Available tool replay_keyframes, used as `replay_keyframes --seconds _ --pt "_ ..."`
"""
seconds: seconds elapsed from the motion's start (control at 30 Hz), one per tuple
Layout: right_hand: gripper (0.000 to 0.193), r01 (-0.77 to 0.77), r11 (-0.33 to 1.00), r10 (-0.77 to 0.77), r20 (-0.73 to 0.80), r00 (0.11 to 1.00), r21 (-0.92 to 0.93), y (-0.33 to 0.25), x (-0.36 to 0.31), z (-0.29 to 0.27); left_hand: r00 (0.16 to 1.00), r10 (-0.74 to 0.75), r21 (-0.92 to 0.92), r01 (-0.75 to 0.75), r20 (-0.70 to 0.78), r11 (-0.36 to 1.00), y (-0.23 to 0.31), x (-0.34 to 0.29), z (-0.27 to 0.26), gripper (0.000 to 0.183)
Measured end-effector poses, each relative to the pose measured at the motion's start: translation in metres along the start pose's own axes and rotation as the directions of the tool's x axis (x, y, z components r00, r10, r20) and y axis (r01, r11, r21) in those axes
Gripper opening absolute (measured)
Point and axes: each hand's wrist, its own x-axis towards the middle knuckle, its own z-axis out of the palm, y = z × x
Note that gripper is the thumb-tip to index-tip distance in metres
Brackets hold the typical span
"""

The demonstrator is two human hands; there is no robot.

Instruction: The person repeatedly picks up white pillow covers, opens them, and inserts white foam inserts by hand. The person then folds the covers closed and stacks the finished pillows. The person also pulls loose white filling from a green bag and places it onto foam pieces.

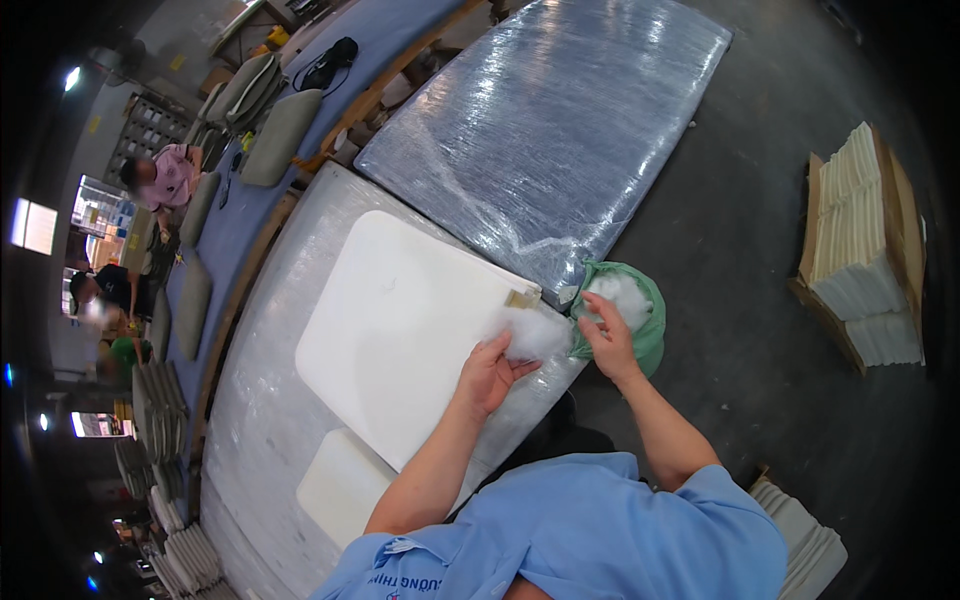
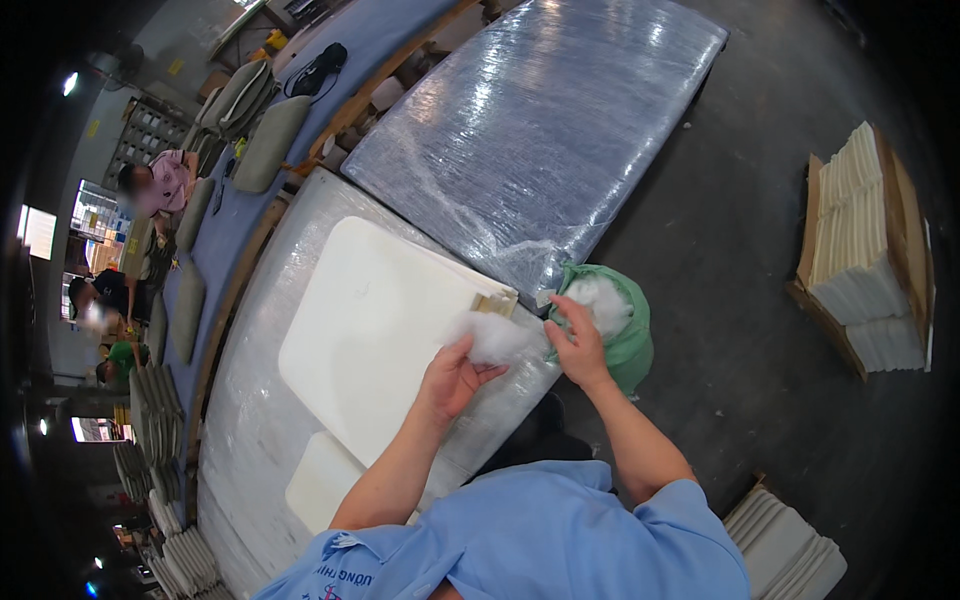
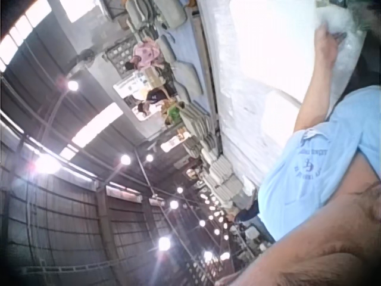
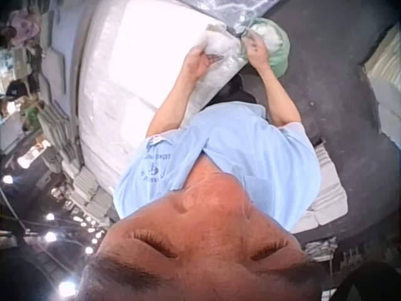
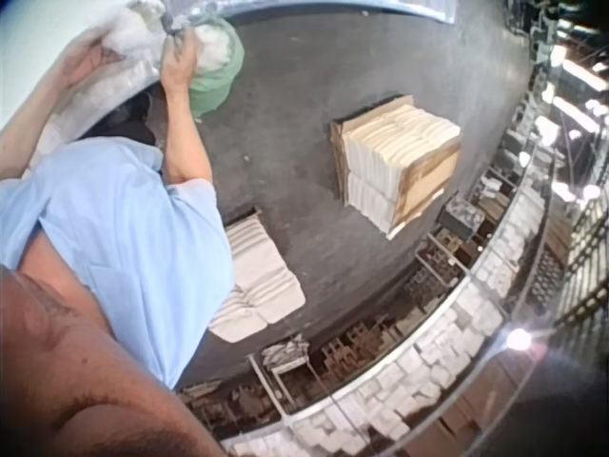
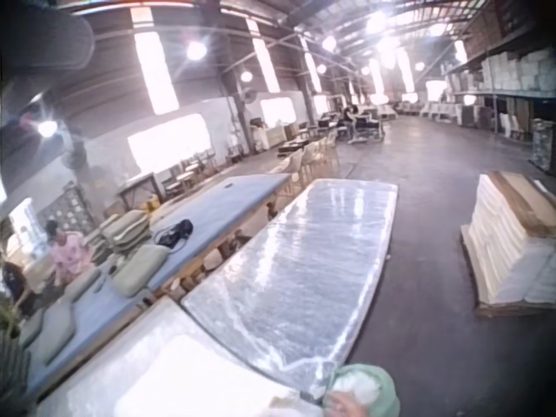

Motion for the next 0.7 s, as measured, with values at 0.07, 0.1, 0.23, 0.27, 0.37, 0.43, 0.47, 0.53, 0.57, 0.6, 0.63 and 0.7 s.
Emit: replay_keyframes --seconds 0.07,0.1,0.23,0.27,0.37,0.43,0.47,0.53,0.57,0.6,0.63,0.7 --pt "0.038 -0.239 0.870 0.137 0.255 0.957 0.431 -0.016 -0.004 0.006 1.000 -0.007 0.086 0.004 0.030 0.996 0.000 -0.007 -0.002 0.047" --pt "0.037 -0.279 0.858 0.125 0.353 0.927 0.431 -0.020 -0.009 0.013 1.000 -0.016 0.094 0.014 0.020 0.995 -0.002 -0.013 -0.004 0.047" --pt "0.034 -0.362 0.818 0.107 0.501 0.859 0.446 -0.012 -0.030 0.033 1.000 -0.008 0.154 0.011 -0.020 0.988 -0.002 -0.034 -0.007 0.047" --pt "0.033 -0.372 0.810 0.117 0.496 0.860 0.454 -0.013 -0.035 0.034 0.999 0.013 0.165 -0.006 -0.040 0.986 -0.001 -0.040 -0.008 0.047" --pt "0.031 -0.552 0.638 0.193 0.584 0.789 0.536 -0.023 -0.058 0.036 0.995 0.073 0.039 -0.070 -0.063 0.997 0.004 -0.067 -0.023 0.047" --pt "0.033 -0.604 0.630 0.233 0.624 0.746 0.488 -0.035 -0.072 0.040 0.995 0.091 -0.068 -0.094 -0.047 0.993 0.008 -0.083 -0.036 0.046" --pt "0.034 -0.628 0.624 0.252 0.642 0.724 0.464 -0.041 -0.078 0.044 0.994 0.101 -0.118 -0.106 -0.039 0.987 0.010 -0.091 -0.044 0.046" --pt "0.031 -0.653 0.638 0.295 0.654 0.696 0.408 -0.044 -0.091 0.053 0.991 0.120 -0.142 -0.128 -0.061 0.982 0.012 -0.109 -0.057 0.043" --pt "0.029 -0.666 0.645 0.328 0.652 0.683 0.373 -0.042 -0.098 0.056 0.990 0.125 -0.153 -0.135 -0.069 0.979 0.013 -0.116 -0.061 0.042" --pt "0.026 -0.679 0.651 0.361 0.648 0.671 0.339 -0.041 -0.104 0.059 0.987 0.143 -0.175 -0.154 -0.076 0.973 0.015 -0.123 -0.065 0.040" --pt "0.023 -0.622 0.742 0.379 0.609 0.697 0.251 -0.030 -0.110 0.059 0.985 0.153 -0.197 -0.166 -0.077 0.966 0.015 -0.127 -0.069 0.038" --pt "0.018 -0.496 0.867 0.408 0.510 0.757 0.044 0.000 -0.123 0.057 0.982 0.164 -0.200 -0.180 -0.093 0.963 0.012 -0.134 -0.071 0.033"
